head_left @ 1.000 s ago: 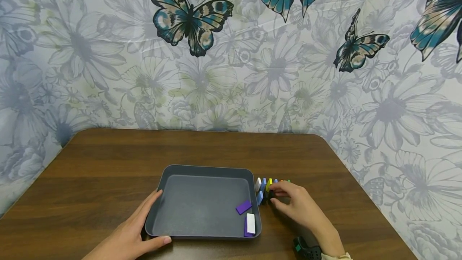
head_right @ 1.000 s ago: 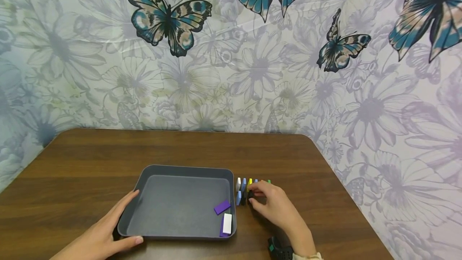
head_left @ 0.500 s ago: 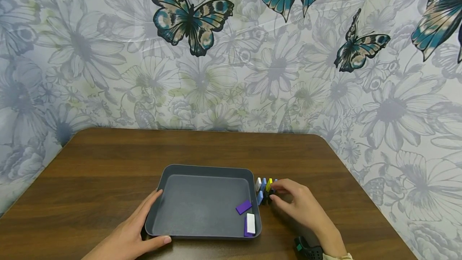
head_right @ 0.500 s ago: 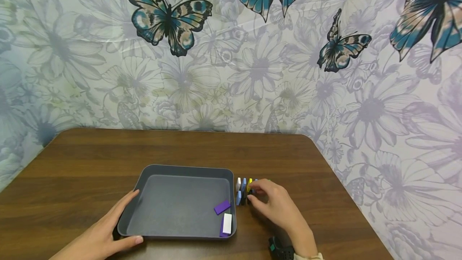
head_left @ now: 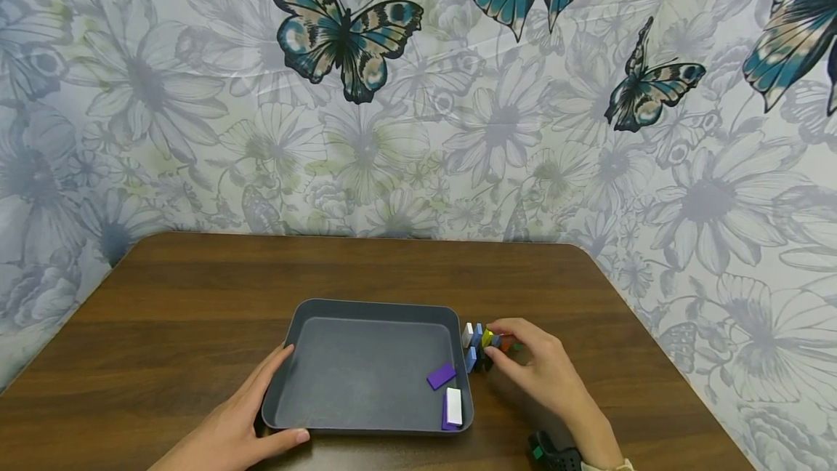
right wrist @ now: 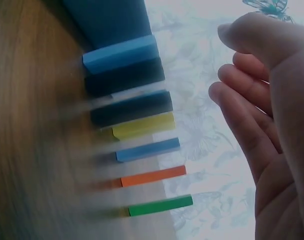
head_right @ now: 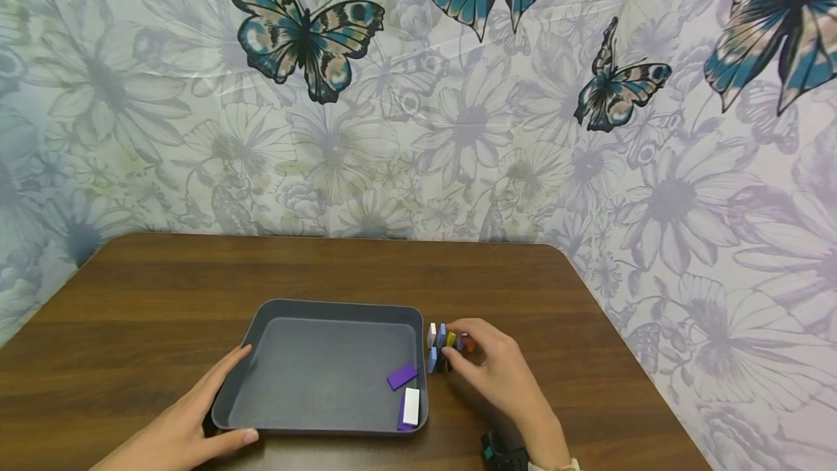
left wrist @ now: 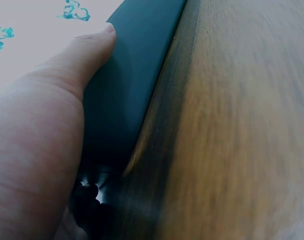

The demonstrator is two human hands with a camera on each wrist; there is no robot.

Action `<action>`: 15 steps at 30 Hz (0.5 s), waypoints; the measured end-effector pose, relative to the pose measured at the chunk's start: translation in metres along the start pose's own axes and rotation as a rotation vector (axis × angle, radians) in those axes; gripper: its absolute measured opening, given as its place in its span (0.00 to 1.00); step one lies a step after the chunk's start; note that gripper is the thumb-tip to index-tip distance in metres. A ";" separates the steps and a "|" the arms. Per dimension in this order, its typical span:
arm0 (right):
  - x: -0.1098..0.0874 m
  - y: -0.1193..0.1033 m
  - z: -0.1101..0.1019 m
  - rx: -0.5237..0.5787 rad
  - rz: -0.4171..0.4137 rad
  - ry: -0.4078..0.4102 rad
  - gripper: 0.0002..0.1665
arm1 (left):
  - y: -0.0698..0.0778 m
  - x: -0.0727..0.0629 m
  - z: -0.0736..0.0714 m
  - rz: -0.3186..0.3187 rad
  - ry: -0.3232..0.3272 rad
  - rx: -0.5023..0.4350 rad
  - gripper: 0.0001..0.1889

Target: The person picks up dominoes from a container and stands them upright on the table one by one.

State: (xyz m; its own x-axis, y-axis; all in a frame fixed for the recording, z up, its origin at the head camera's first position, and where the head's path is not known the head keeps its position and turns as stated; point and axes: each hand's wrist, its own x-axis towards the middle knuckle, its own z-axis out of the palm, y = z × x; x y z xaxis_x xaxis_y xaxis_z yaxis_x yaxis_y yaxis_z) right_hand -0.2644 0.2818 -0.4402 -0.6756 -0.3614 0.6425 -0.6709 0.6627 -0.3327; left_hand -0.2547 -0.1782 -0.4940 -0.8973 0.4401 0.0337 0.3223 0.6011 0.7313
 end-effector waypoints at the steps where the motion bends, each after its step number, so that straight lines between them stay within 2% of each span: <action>1: 0.000 -0.001 0.001 0.010 0.004 -0.003 0.23 | 0.000 0.000 0.000 -0.002 0.005 0.000 0.57; 10: 0.008 -0.011 0.007 0.075 -0.018 0.015 0.26 | 0.000 -0.001 -0.001 -0.008 -0.004 -0.008 0.57; 15: 0.013 -0.016 0.010 0.078 -0.013 -0.016 0.25 | 0.000 0.000 0.000 -0.023 -0.007 -0.011 0.57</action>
State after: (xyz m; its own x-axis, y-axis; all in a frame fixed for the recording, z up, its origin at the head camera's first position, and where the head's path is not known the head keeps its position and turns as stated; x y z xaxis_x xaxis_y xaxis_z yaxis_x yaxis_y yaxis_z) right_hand -0.2652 0.2596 -0.4337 -0.6712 -0.3804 0.6362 -0.7008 0.6053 -0.3775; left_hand -0.2544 -0.1784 -0.4937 -0.9023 0.4310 0.0118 0.2981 0.6039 0.7392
